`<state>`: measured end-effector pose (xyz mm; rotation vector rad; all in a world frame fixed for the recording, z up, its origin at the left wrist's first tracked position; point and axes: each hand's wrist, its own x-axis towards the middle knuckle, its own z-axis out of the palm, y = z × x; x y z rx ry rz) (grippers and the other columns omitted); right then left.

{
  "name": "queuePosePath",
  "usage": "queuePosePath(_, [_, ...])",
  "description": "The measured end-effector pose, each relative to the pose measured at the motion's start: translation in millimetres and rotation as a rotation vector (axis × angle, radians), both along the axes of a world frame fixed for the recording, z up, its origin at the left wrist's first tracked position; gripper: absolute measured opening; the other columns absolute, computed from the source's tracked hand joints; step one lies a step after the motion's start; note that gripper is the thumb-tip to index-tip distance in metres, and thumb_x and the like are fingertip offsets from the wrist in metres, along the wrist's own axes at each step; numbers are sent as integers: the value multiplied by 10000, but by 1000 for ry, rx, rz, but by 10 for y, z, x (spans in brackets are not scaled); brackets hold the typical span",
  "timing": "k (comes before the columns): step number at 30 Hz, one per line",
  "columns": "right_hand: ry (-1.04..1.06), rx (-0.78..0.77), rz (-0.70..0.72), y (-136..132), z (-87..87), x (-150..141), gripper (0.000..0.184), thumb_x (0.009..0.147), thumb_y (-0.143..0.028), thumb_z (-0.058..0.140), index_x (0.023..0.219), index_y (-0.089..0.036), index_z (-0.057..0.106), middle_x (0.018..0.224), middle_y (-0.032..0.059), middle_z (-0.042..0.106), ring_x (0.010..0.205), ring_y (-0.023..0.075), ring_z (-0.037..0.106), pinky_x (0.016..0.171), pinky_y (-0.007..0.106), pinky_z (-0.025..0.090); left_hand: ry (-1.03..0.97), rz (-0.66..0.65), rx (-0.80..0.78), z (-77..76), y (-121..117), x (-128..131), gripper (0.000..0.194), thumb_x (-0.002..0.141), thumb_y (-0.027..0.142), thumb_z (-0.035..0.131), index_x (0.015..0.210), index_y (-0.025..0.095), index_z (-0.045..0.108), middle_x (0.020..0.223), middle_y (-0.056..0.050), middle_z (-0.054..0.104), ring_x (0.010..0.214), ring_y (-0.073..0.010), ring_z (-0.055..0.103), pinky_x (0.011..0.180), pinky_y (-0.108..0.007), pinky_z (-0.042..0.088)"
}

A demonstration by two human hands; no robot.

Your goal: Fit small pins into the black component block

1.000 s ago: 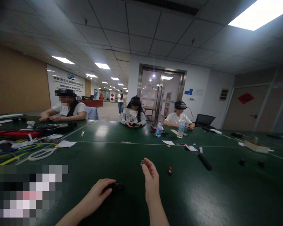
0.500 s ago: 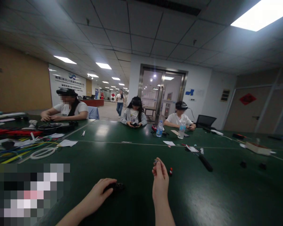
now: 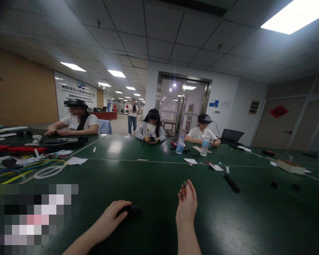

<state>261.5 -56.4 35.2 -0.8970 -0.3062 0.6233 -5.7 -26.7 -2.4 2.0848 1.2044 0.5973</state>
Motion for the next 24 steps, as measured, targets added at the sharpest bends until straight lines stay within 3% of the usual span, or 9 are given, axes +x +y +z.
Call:
queuePosePath(8, [60, 14, 4, -4, 5, 20, 348, 617, -376, 642, 945, -267, 603, 784, -32, 597, 633, 101, 524, 588, 242, 408, 24, 4, 9, 73, -27, 29, 384, 806, 296, 439, 1180, 247, 507, 1210, -18, 525, 1126, -206, 449, 970, -334, 345])
queuePosePath(24, [-1, -8, 16, 9, -35, 29, 305, 635, -407, 629, 895, -249, 610, 796, -19, 613, 657, 118, 545, 602, 262, 418, 21, 11, -28, 50, -34, 9, 474, 776, 282, 494, 1243, 216, 443, 1231, -38, 481, 1124, -193, 439, 971, -307, 337])
